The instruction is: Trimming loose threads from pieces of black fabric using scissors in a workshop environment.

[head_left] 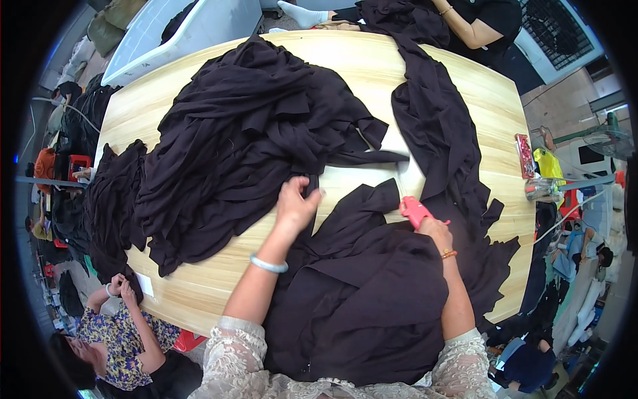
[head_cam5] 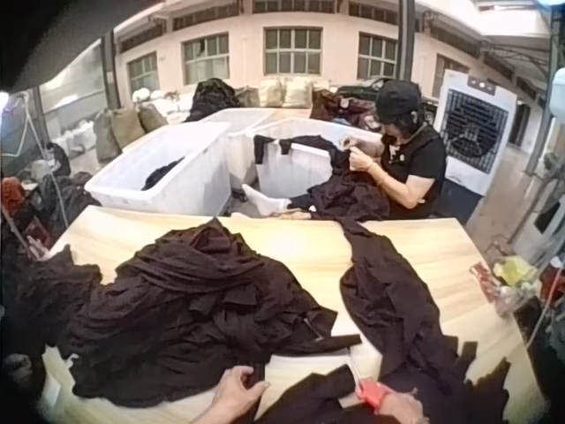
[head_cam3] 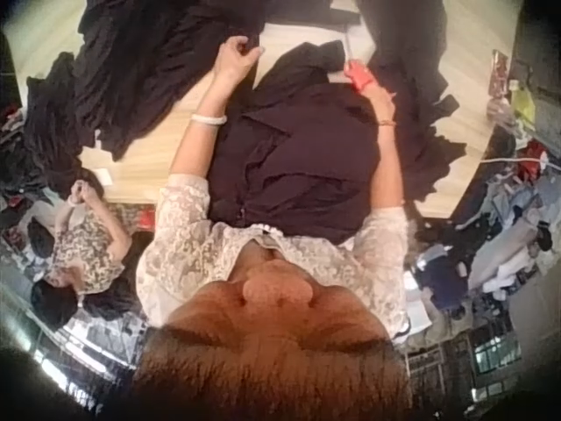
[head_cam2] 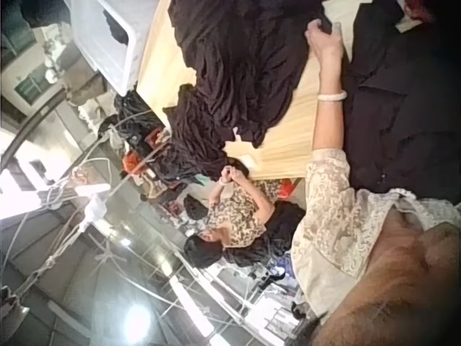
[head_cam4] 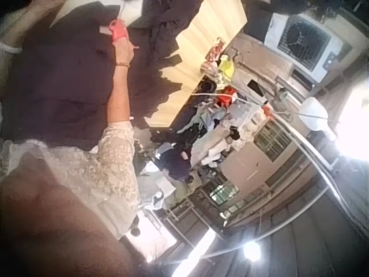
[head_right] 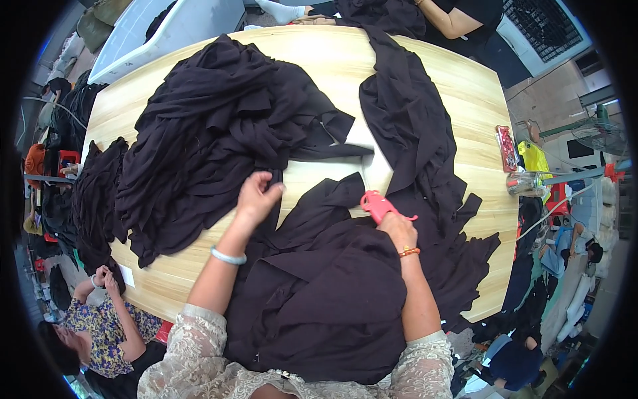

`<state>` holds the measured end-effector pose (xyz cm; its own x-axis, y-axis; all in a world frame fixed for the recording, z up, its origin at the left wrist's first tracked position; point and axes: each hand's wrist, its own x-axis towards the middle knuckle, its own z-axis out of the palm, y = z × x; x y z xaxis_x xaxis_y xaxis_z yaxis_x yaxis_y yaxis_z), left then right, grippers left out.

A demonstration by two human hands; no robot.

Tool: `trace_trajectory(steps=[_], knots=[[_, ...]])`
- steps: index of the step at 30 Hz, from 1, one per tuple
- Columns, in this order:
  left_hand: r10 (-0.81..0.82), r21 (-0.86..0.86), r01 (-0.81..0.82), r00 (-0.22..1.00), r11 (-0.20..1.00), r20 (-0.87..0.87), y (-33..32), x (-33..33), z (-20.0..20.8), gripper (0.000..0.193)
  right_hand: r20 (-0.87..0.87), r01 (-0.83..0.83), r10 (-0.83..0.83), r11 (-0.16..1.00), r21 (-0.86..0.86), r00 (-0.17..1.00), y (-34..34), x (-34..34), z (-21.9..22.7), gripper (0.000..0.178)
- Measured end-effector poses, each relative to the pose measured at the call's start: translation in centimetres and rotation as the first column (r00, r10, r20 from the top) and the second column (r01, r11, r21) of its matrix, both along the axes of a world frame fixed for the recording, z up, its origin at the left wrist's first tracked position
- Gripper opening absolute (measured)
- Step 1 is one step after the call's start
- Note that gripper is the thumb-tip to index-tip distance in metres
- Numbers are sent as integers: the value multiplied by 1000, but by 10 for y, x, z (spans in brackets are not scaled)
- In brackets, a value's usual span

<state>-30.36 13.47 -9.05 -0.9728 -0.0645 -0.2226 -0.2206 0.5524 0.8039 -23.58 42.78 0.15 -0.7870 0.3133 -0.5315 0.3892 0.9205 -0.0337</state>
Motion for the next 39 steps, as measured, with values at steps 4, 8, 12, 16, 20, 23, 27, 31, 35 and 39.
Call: trace_trajectory(steps=[4,8,12,16,20,23,27,31,35,39], knots=[[-122,189,97,984,977,128,44,37,29,77,-57,100,-96,991,84,994,14,5,3,25],[-351,751,120,924,649,155,61,21,35,57,-31,113,-112,992,60,993,10,7,4,27],[-264,839,-141,910,526,319,46,-66,93,17,-13,97,-97,995,26,995,13,7,1,29],[-179,893,-105,963,438,201,57,-93,124,18,-32,59,-59,998,-2,998,15,9,4,30],[-299,266,312,950,912,-87,107,-89,128,18,-24,129,-128,992,12,991,19,7,3,32],[-633,214,651,758,728,-154,148,-36,107,60,-161,169,-168,986,-11,973,36,14,-4,37],[-704,-125,693,695,710,-150,106,10,89,71,-288,369,-428,899,-238,857,58,21,27,31],[-512,54,510,858,859,34,24,28,50,102,-411,209,-200,978,-26,889,47,20,34,33],[-701,561,471,642,681,311,19,61,23,74,-408,-128,3,952,-279,913,7,33,-43,21],[-713,587,460,623,666,320,4,54,42,56,-315,-53,-56,944,-327,947,-8,42,-36,20]])
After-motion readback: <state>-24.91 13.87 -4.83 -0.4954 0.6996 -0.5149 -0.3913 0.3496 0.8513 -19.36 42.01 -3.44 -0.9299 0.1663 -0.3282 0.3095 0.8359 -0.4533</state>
